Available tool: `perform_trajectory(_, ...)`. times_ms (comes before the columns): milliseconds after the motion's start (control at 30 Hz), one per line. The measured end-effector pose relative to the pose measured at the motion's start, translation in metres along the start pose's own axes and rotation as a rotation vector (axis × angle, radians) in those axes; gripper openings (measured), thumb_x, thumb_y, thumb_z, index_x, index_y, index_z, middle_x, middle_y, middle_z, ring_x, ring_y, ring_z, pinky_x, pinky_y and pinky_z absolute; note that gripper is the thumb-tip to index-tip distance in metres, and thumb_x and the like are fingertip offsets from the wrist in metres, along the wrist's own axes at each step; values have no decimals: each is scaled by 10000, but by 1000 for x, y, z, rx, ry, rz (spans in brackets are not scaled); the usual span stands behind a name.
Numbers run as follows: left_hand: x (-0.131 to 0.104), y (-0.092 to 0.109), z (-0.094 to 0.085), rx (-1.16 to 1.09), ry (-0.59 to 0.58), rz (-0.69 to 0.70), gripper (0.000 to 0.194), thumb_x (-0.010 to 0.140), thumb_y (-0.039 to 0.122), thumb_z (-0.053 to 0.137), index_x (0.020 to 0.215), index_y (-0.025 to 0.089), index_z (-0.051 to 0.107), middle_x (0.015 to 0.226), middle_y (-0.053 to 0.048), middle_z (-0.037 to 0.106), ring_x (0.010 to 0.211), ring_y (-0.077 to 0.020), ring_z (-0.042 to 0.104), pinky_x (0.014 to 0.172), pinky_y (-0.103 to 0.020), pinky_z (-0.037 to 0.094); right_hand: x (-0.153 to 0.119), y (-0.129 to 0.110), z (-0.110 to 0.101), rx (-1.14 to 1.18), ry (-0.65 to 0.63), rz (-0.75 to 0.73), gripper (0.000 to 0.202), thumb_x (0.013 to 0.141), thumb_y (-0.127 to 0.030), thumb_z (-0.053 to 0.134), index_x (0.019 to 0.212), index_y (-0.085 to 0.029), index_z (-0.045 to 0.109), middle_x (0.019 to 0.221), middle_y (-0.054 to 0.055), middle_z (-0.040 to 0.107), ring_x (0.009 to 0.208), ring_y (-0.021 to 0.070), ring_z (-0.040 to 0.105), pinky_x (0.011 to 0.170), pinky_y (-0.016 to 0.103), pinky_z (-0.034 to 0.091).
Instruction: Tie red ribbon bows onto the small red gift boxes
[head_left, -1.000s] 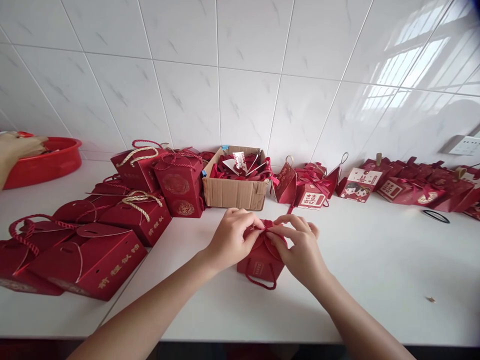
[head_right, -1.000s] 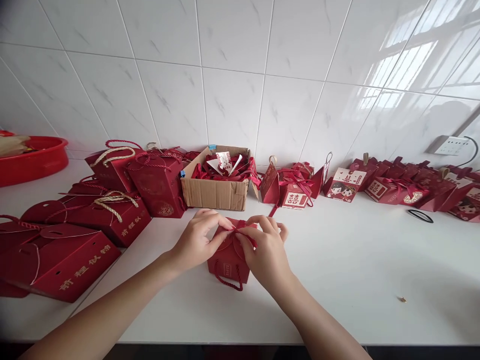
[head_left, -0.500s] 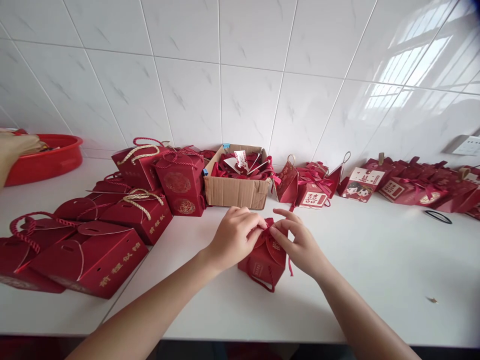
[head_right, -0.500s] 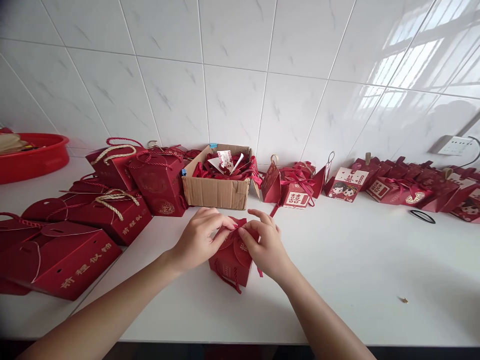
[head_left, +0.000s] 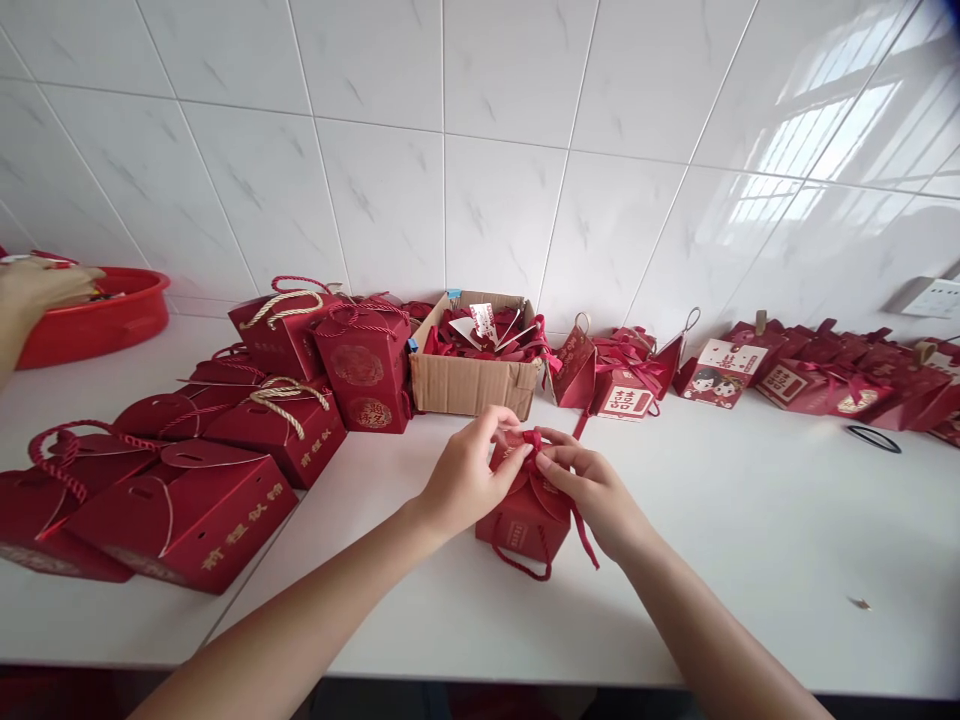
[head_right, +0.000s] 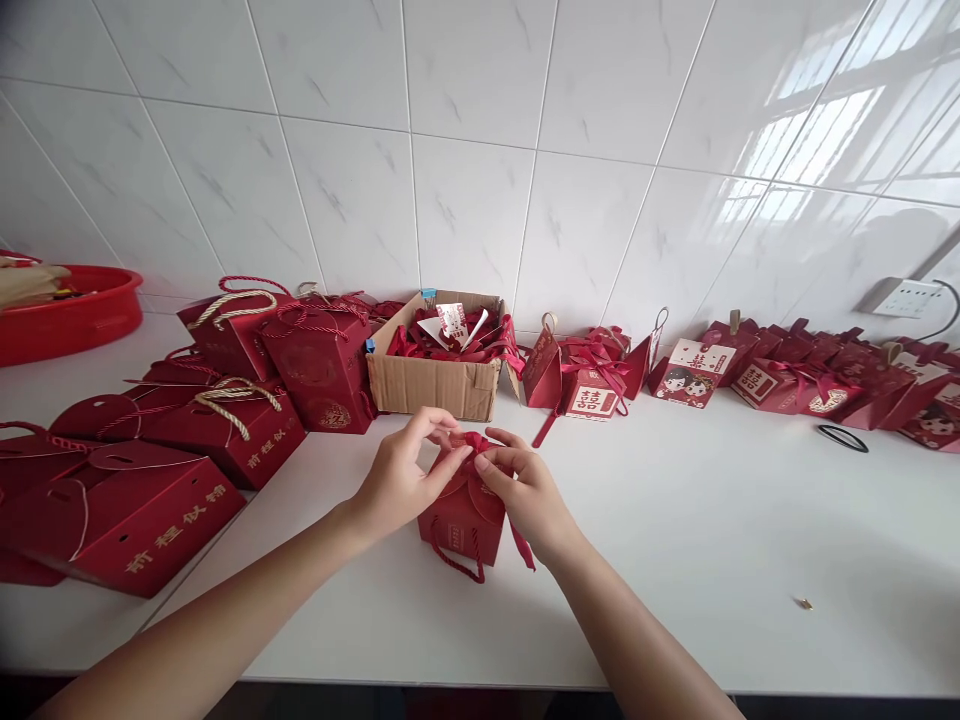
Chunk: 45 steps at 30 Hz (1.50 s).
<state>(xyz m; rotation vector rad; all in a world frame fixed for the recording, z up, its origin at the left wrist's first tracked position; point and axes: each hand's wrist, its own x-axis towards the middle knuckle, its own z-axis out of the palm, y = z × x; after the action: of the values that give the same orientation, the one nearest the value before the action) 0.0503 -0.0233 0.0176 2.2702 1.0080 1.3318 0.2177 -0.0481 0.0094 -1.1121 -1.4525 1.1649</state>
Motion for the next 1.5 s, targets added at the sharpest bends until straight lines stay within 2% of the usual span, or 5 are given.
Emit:
perform_trajectory(600,-3,-10,0,111,35,136,88,783,146,646,730,189,701,711,-25,708,685,-161,629,691,-303,505,-2,-12,-9,87,-150,33,368,880,-427,532,651,-173,667,1199,52,595,1229,238,440,1008,335,341)
perform_trajectory(900,7,-5,-22,-33,-266,-99,88,832,218,588,783,185,653,814,-11,688,766,-139,633,715,-251,500,-3,-7,-16,-340,131,-67,295,835,-496,540,858,-204,508,798,6,613,722,150,564,607,252,413)
perform_trajectory(1067,14,-2,-32,-64,-433,-89,101,851,247,553,804,200,629,869,5,679,818,-133,622,738,-241,488,-1,-4,-17,-393,134,-57,340,846,-536,498,771,-205,477,451,-97,326,422,86,319,439,218,241)
perform_trajectory(1300,26,3,-37,-80,-543,-79,88,839,194,506,894,214,572,893,16,647,883,-135,610,762,-240,485,6,-13,-15,-375,23,-151,343,881,-488,471,1041,-200,569,811,16,633,667,130,559,597,249,441)
perform_trajectory(1500,35,13,-40,-38,-645,-42,121,842,170,464,942,227,498,924,12,615,888,-137,583,745,-252,463,10,-23,-15,-617,13,-225,319,909,-436,434,994,-198,628,994,86,604,866,190,569,693,310,463)
